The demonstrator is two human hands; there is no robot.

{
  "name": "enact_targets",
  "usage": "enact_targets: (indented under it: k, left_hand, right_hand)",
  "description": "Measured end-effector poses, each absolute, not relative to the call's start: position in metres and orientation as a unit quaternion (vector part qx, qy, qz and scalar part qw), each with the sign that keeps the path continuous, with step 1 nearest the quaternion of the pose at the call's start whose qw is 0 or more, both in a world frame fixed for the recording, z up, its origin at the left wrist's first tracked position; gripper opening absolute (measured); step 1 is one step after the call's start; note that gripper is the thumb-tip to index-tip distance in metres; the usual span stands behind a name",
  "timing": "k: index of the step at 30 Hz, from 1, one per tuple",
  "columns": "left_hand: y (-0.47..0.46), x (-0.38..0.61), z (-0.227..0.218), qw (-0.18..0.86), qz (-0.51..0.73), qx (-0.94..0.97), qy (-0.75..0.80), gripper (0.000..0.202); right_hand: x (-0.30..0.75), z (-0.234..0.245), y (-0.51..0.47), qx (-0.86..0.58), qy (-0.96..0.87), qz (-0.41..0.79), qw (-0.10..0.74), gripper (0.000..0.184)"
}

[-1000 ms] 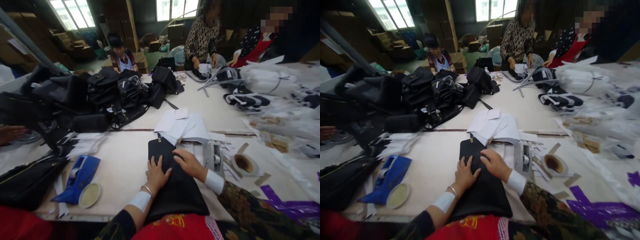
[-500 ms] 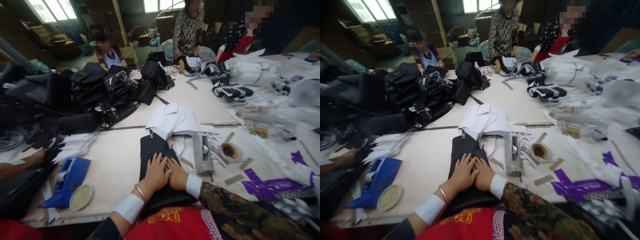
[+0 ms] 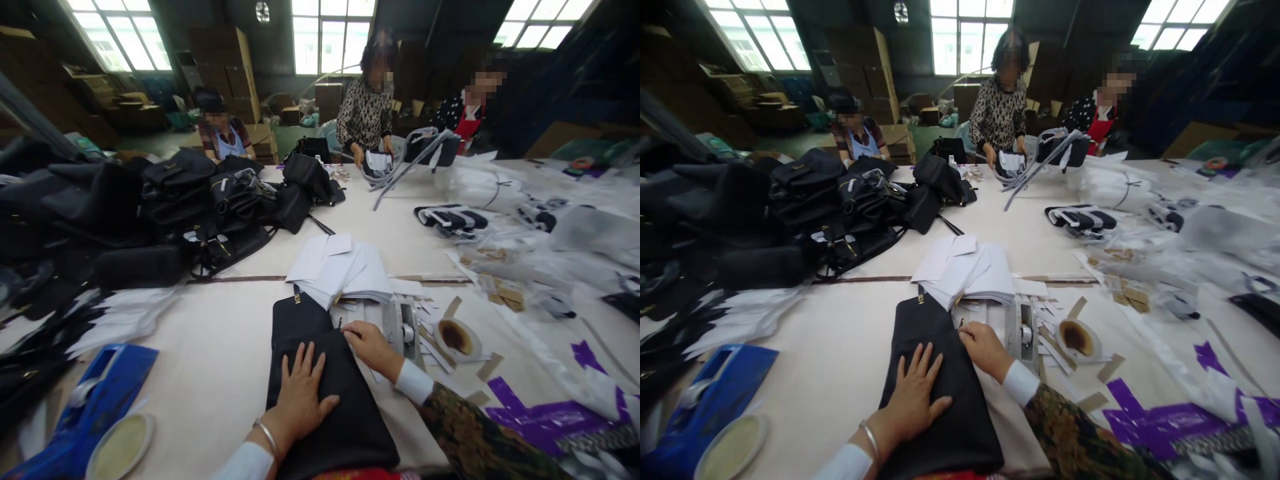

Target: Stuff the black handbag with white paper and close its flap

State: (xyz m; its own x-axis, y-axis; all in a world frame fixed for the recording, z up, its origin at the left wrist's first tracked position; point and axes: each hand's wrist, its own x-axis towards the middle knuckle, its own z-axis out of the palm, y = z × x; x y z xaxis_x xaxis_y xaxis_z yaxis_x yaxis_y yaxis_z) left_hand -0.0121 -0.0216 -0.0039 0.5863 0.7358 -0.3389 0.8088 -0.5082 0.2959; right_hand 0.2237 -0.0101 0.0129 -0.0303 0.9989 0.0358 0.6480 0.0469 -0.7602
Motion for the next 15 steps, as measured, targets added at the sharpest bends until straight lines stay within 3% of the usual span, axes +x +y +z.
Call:
enact_targets:
  k: [6, 15]
  left_hand:
    - [-0.021, -0.015, -0.003, 0.233, -0.065, 0.86, 0.449, 0.089]
    - [-0.02, -0.012, -0.007, 0.235, -0.062, 0.856, 0.457, 0.086]
  right_hand:
    - [0.242, 0.03, 0.041, -0.632, -0.695, 0.164, 0.302, 0.026]
    - [0.262, 0.036, 0.108, -0.576, -0.799, 0.069, 0.155, 0.032]
